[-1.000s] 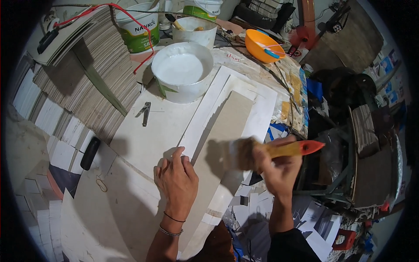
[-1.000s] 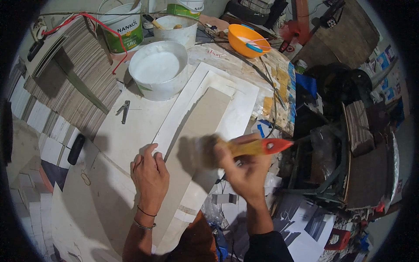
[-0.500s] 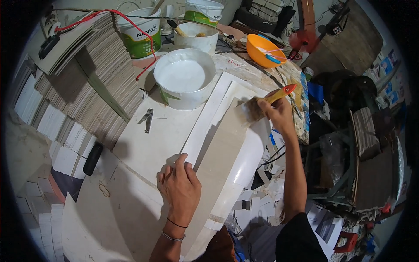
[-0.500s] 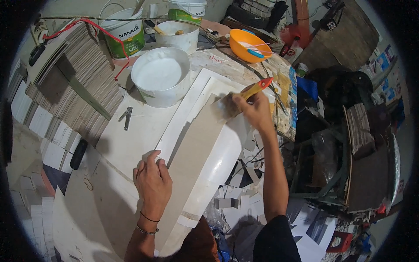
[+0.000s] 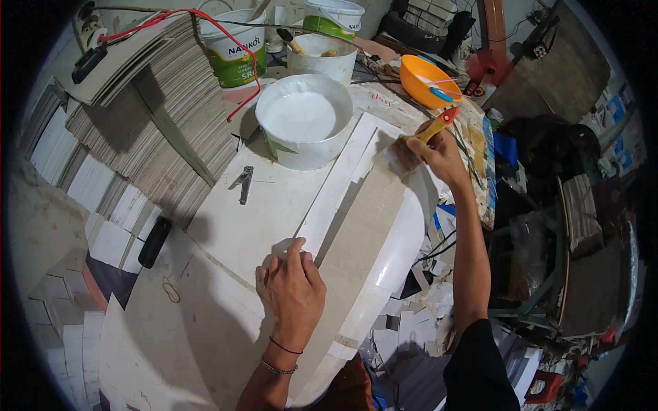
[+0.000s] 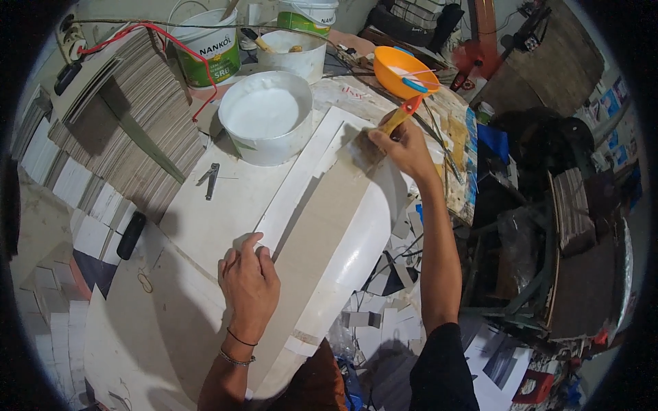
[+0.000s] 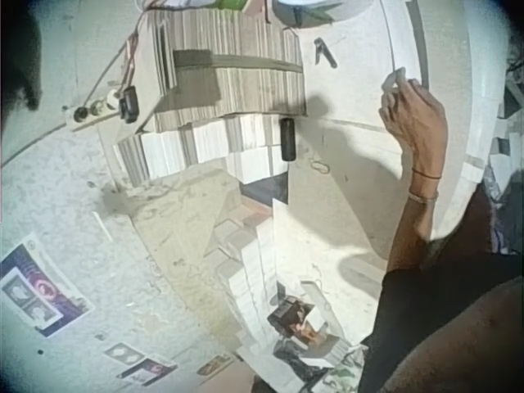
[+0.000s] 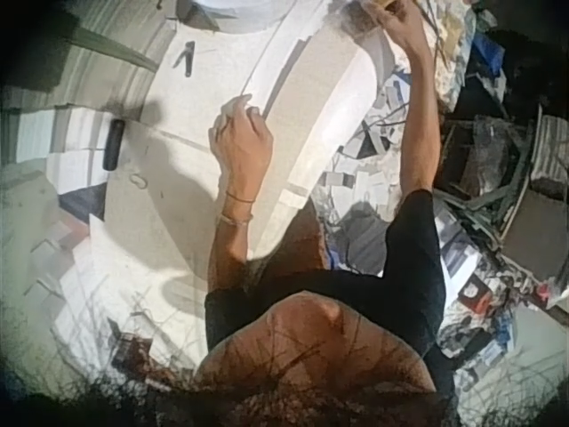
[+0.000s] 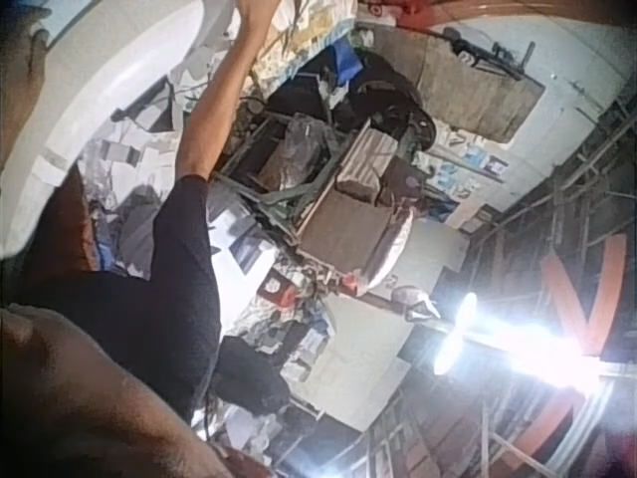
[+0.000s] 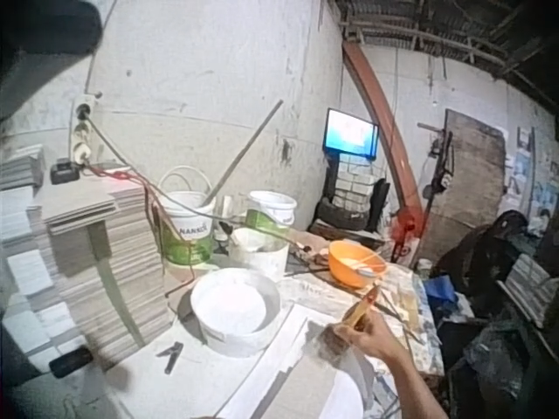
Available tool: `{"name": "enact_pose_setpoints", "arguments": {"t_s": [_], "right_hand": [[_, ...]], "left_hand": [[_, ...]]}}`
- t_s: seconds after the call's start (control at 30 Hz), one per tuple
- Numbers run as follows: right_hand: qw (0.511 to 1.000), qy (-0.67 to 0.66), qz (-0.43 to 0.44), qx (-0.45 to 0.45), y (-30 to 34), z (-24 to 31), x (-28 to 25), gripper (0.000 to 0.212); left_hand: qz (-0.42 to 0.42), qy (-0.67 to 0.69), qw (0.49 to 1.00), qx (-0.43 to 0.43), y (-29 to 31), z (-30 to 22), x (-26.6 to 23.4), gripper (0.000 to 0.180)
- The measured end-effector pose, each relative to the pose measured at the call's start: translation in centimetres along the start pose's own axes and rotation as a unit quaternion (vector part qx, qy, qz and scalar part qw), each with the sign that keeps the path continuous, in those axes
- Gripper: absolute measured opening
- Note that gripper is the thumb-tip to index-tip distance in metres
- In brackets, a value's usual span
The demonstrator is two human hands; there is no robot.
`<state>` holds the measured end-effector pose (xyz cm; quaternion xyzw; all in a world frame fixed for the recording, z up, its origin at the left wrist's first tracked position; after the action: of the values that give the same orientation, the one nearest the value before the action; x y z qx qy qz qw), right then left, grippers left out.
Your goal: Applying glue to the edges of cardboard strips and stacking paper sheets to assemble small pads.
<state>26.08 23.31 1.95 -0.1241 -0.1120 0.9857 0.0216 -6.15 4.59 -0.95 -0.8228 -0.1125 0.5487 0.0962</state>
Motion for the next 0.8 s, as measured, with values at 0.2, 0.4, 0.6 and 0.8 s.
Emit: {"name": "enact_pose_setpoints", "arguments": {"t_s": [0.2,0.4,0.6,0.8], "right_hand": [[0.983,0.102,-0.074,-0.131,-0.3,5.7,-3.3,0.022],[0.951,0.223,0.123,-0.173,10.7,19.0,5.2,0.016],[0.796,0.356,0.450,-0.193,24.4,18.8,17.1,0.035],[0.692,0.464,0.542,-0.111,32.8,15.6,20.7,0.061]], "left_hand": [[-0.013,0.008,1.000,0.001,0.3,-0.2,-0.2,0.028],[-0.027,0.013,1.000,0.000,0.5,0.7,0.3,0.030],[-0.045,-0.004,0.999,-0.002,-0.1,1.1,0.0,0.030],[-0.024,0.046,0.999,-0.006,-0.3,0.5,0.7,0.033]]}}
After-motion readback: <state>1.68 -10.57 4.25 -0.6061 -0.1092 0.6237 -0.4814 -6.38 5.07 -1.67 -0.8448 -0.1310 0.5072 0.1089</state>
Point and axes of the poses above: each hand's wrist, its own y-axis away from the middle knuckle, its own x-axis out of the palm, z = x × y, the point moved 10 cm from there along -y, towards the middle knuckle, and after that the axes turned 12 degrees about -y, right-handed, at the moved point
